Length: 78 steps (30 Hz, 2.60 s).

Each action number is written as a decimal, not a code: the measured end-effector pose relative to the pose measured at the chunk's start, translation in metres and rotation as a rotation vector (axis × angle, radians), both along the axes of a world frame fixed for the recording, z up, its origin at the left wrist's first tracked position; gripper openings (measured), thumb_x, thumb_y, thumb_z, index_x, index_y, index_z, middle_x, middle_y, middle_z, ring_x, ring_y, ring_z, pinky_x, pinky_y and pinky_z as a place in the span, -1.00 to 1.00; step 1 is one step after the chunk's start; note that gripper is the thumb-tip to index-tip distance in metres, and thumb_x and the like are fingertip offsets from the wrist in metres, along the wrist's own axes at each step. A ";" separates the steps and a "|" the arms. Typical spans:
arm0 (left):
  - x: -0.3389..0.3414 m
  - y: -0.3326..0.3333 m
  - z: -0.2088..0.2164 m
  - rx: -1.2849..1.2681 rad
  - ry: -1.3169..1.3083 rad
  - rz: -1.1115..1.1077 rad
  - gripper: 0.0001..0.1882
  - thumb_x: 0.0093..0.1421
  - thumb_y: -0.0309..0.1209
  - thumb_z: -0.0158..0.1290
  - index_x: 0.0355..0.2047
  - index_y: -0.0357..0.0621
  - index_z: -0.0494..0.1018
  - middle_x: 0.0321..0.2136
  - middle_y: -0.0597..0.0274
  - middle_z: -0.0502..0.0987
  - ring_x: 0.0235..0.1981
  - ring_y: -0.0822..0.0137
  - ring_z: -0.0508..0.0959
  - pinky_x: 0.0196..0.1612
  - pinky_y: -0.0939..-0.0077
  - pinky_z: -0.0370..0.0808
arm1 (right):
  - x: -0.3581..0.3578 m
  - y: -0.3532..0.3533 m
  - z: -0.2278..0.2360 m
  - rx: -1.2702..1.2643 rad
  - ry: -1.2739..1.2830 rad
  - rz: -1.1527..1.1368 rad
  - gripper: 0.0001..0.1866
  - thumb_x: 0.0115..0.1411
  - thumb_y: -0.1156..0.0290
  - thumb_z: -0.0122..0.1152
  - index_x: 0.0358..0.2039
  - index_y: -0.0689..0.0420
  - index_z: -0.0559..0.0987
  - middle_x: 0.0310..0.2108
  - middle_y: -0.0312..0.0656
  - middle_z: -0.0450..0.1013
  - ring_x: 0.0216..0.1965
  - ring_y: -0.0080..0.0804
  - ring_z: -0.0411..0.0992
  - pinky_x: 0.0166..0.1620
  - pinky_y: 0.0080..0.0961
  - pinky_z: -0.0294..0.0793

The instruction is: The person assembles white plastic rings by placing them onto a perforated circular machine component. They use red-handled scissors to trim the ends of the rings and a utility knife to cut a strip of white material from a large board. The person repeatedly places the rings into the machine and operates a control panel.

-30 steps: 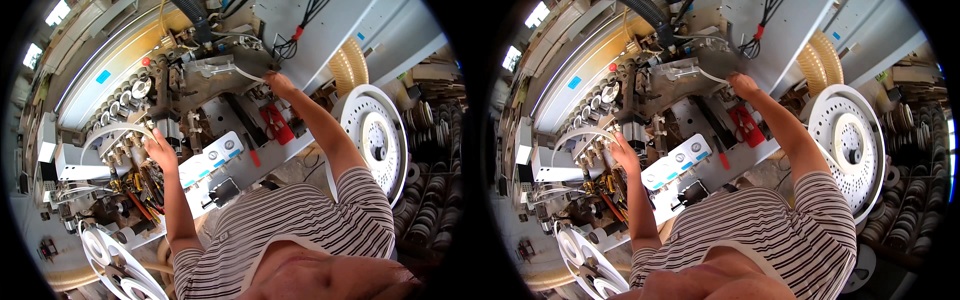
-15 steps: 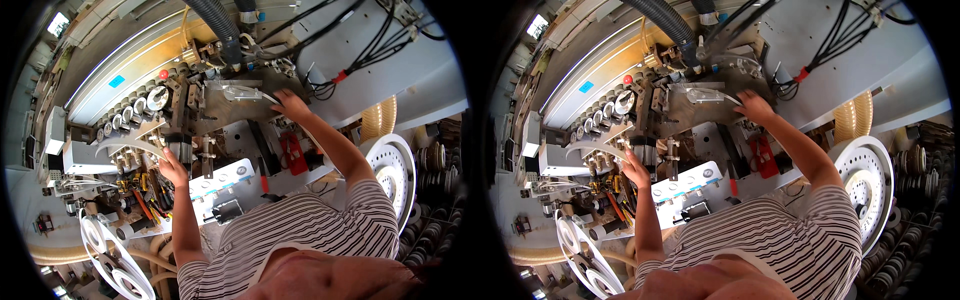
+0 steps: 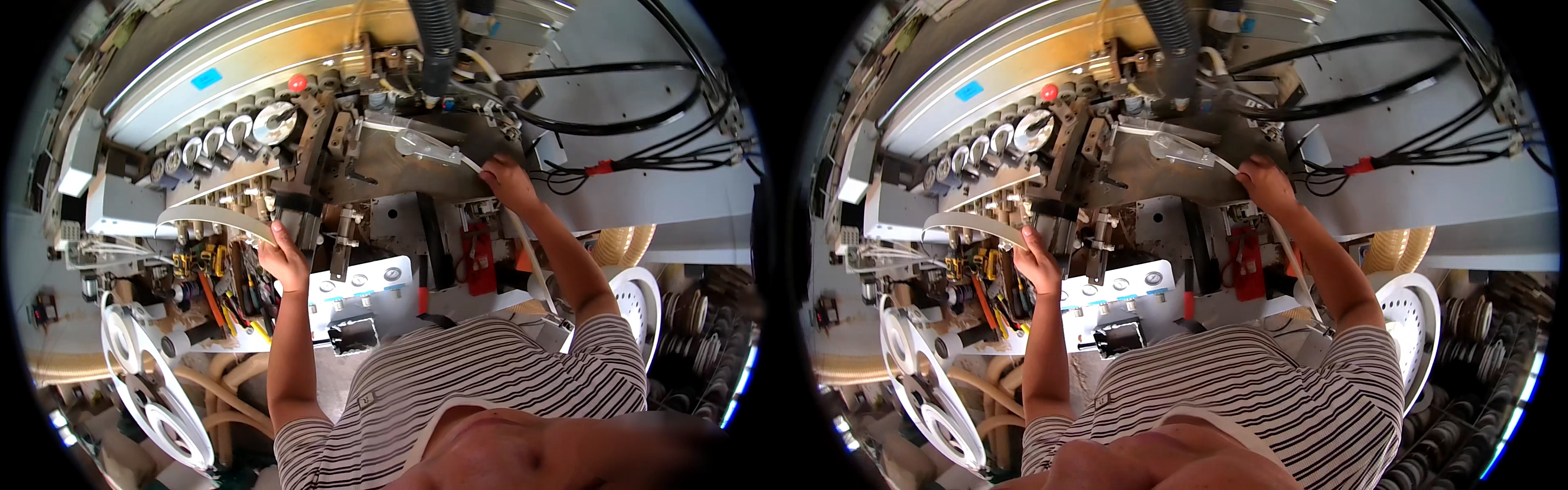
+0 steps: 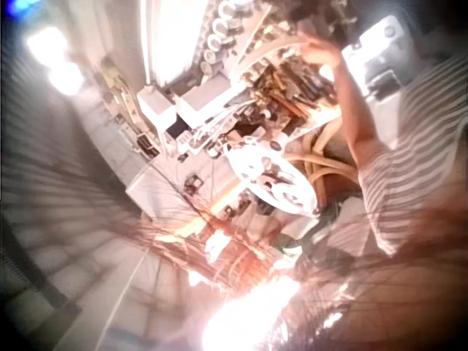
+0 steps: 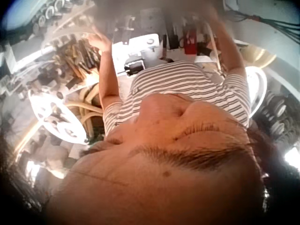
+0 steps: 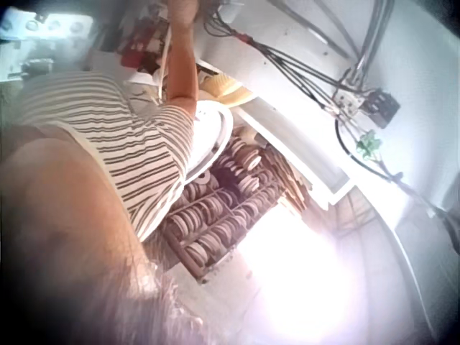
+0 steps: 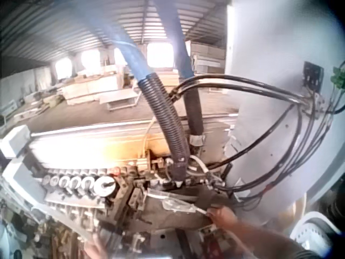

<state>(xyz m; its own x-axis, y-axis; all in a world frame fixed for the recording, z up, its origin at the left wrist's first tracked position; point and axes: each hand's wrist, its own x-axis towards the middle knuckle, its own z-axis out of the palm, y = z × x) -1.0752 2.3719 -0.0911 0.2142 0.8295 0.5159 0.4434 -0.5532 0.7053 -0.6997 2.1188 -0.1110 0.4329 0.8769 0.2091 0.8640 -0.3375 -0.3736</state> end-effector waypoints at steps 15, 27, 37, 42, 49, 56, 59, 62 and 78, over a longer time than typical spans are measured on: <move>-0.012 0.004 -0.013 -0.045 -0.331 -0.205 -0.73 0.33 -0.34 -0.05 -0.47 -0.24 0.43 -0.46 0.04 0.49 -0.44 0.01 0.48 -0.33 0.20 0.39 | -0.020 0.032 0.000 -0.130 -0.195 -0.218 -0.88 0.16 0.33 0.25 -0.35 0.09 0.55 -0.33 -0.03 0.51 -0.27 0.13 0.48 -0.27 -0.03 0.45; -0.021 0.015 -0.012 0.058 -0.535 -0.278 -0.71 0.25 -0.24 0.06 -0.56 -0.11 0.42 -0.48 0.24 0.48 -0.49 0.16 0.49 -0.40 0.33 0.38 | -0.024 0.048 -0.001 -0.230 -0.302 -0.267 -0.89 0.14 0.36 0.27 -0.41 0.11 0.56 -0.48 0.04 0.52 -0.37 0.11 0.52 -0.34 -0.10 0.47; -0.008 0.004 -0.025 0.018 -0.438 -0.173 -0.79 0.19 -0.34 0.15 -0.48 -0.21 0.45 -0.46 0.13 0.52 -0.46 0.04 0.48 -0.37 0.24 0.37 | -0.023 0.028 -0.009 -0.261 -0.351 -0.348 -0.82 0.18 0.22 0.19 -0.39 0.05 0.53 -0.39 0.06 0.52 -0.28 0.20 0.48 -0.27 -0.01 0.44; -0.007 0.012 -0.054 0.342 0.243 0.062 -0.71 0.27 -0.30 -0.01 -0.09 -0.22 0.39 -0.44 0.14 0.49 -0.53 0.23 0.44 -0.45 0.32 0.33 | -0.074 0.028 0.027 -0.144 -0.211 -0.304 -0.67 0.22 0.18 0.16 -0.08 0.07 0.51 -0.17 0.05 0.50 -0.11 0.09 0.46 -0.04 -0.06 0.45; -0.022 0.002 -0.049 0.171 0.213 0.072 -0.71 0.38 -0.26 -0.16 -0.07 -0.22 0.36 -0.46 0.17 0.45 -0.50 0.25 0.39 -0.42 0.31 0.35 | -0.306 -0.175 0.109 0.113 0.185 0.241 -0.57 0.27 0.24 0.16 0.07 0.19 0.40 -0.11 0.00 0.47 -0.08 0.01 0.45 0.01 -0.13 0.43; -0.026 -0.342 -0.022 -0.049 -0.183 -0.987 -0.67 0.43 -0.28 -0.13 -0.45 -0.22 0.29 -0.53 0.23 0.27 -0.47 0.28 0.26 -0.35 0.35 0.33 | -0.476 -0.512 0.130 0.367 0.026 -0.649 -0.76 0.27 0.30 0.22 -0.15 0.18 0.54 -0.37 -0.09 0.52 -0.33 -0.11 0.49 -0.17 -0.25 0.46; -0.027 -0.496 -0.016 -0.234 -0.109 -1.558 -0.72 0.44 -0.33 -0.13 -0.44 -0.16 0.25 -0.50 0.31 0.21 -0.46 0.33 0.24 -0.35 0.43 0.29 | -0.550 -0.628 0.132 0.381 -0.033 -0.963 -0.76 0.27 0.27 0.22 -0.18 0.19 0.56 -0.37 -0.09 0.53 -0.34 -0.10 0.49 -0.20 -0.25 0.47; -0.041 -0.644 0.020 -0.287 0.099 -1.848 -0.62 0.47 -0.19 -0.20 -0.45 -0.19 0.23 -0.52 0.33 0.19 -0.47 0.43 0.20 -0.37 0.53 0.25 | -0.607 -0.732 0.111 0.628 0.096 -1.357 -0.73 0.33 0.25 0.15 -0.20 0.22 0.57 -0.38 -0.03 0.53 -0.33 -0.05 0.50 -0.22 -0.24 0.48; -0.073 -1.068 0.027 -0.252 0.661 -2.447 -0.61 0.44 -0.21 -0.22 -0.46 -0.23 0.31 -0.56 0.31 0.26 -0.49 0.43 0.24 -0.42 0.47 0.25 | -0.824 -1.078 -0.175 0.168 0.467 -2.443 -0.50 0.34 0.02 -0.05 -0.40 0.23 0.59 -0.38 -0.01 0.55 -0.27 0.05 0.52 -0.13 -0.10 0.49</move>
<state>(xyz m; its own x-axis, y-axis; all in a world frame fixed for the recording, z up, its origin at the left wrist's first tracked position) -1.1477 1.3037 -0.0640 0.3983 -0.9169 0.0249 -0.4061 -0.1520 0.9011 -1.5239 1.0410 -0.2857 0.1962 -0.9675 -0.1595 -0.8870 -0.1058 -0.4495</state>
